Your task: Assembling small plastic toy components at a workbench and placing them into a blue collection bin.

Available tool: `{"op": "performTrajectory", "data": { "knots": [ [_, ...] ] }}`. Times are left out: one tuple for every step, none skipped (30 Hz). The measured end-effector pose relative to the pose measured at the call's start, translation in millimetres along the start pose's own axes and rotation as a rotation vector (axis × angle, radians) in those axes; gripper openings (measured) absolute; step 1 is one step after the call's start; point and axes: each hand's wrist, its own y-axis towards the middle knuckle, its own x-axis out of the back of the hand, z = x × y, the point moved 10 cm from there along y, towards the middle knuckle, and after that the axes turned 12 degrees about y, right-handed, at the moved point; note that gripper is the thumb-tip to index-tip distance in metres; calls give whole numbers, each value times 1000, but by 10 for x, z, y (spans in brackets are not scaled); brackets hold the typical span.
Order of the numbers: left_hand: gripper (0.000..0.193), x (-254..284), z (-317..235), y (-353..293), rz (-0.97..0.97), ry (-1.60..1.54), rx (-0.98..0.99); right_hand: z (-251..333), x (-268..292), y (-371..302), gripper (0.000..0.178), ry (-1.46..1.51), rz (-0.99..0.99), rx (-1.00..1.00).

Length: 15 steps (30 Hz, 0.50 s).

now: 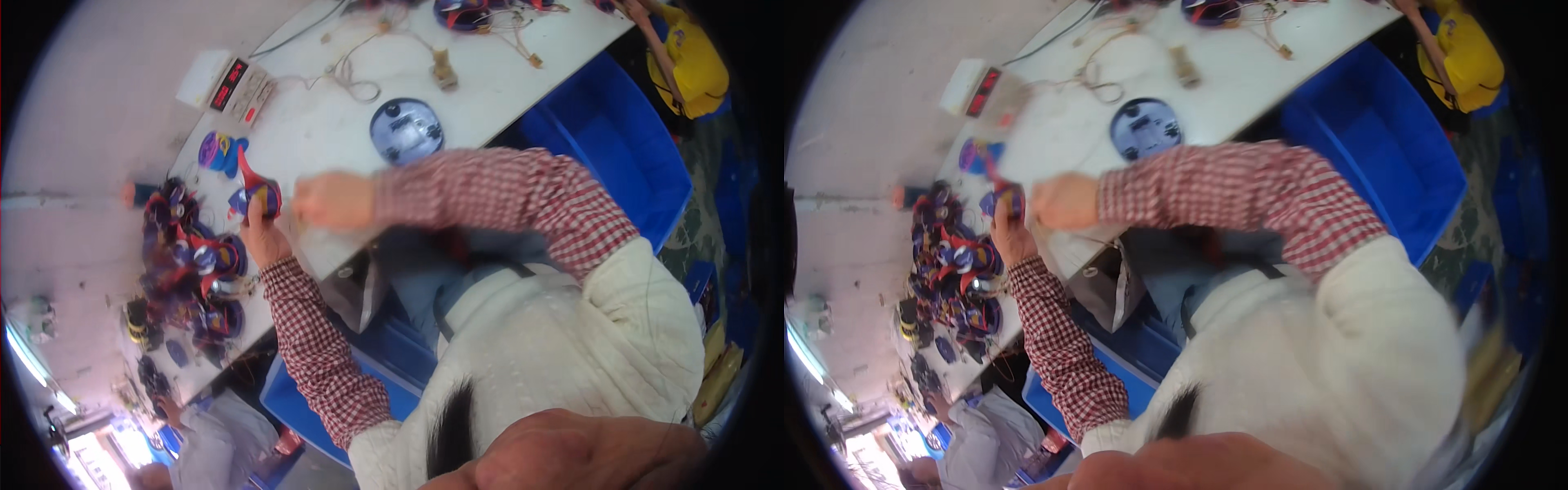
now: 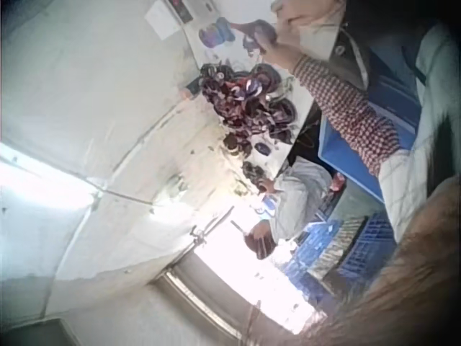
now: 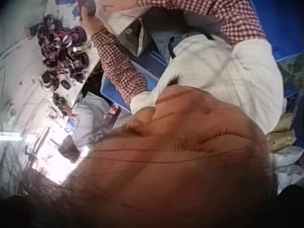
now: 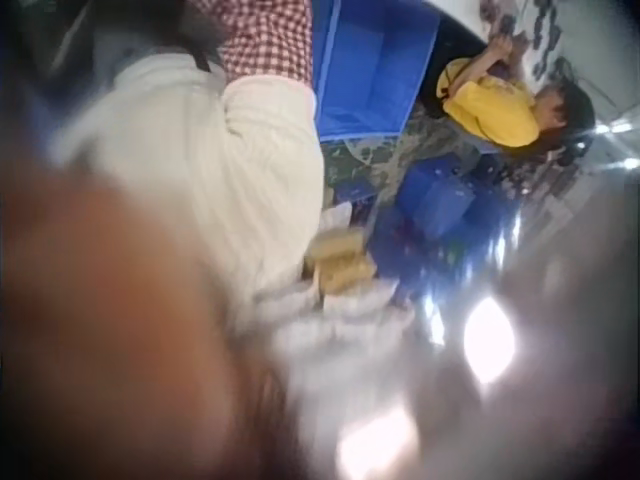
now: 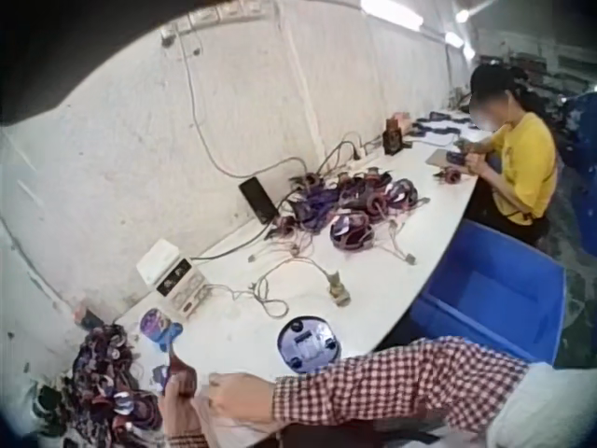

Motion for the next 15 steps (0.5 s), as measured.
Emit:
{"op": "performTrajectory", "data": {
  "knots": [
    [26,22,-20,-39,38,-215,-15,-66,264,-13,11,130,-37,-77],
    [22,-137,-116,-71,77,-249,-46,-195,579,-72,15,155,-166,-86],
    [19,-313,-215,-140,100,-284,-80,-353,757,-112,15,195,-150,-174],
    [22,-512,-286,-209,148,-291,-101,-522,946,-182,18,218,-145,-315],
    [26,-719,-320,-298,194,-241,-86,-683,1100,-285,18,340,-171,-433],
    [29,-905,-325,-376,235,-191,-74,-778,1208,-376,18,427,-205,-526],
    [33,-1065,-260,-417,278,-62,-61,-781,1326,-412,20,326,-162,-556],
    [36,-1251,-226,-476,328,72,-50,-933,1377,-518,23,322,-193,-628],
    [39,-1473,-222,-569,345,123,-30,-972,1494,-561,21,148,-207,-536],
    [40,-1600,-166,-610,291,161,-60,-1083,1524,-631,19,39,-197,-555],
    [41,-1686,-122,-624,231,199,-89,-1078,1525,-685,18,42,-241,-531],
    [41,-1808,-70,-638,233,168,-130,-1257,1477,-727,17,-4,-194,-469],
    [40,-1856,4,-631,220,140,-164,-1217,1487,-728,14,-489,-196,-385],
    [36,-1992,31,-634,321,132,-144,-1317,1471,-811,10,-637,-277,-284],
    [36,-2168,96,-640,389,73,-106,-1600,1441,-915,9,-586,-213,-278]
  ]
}}
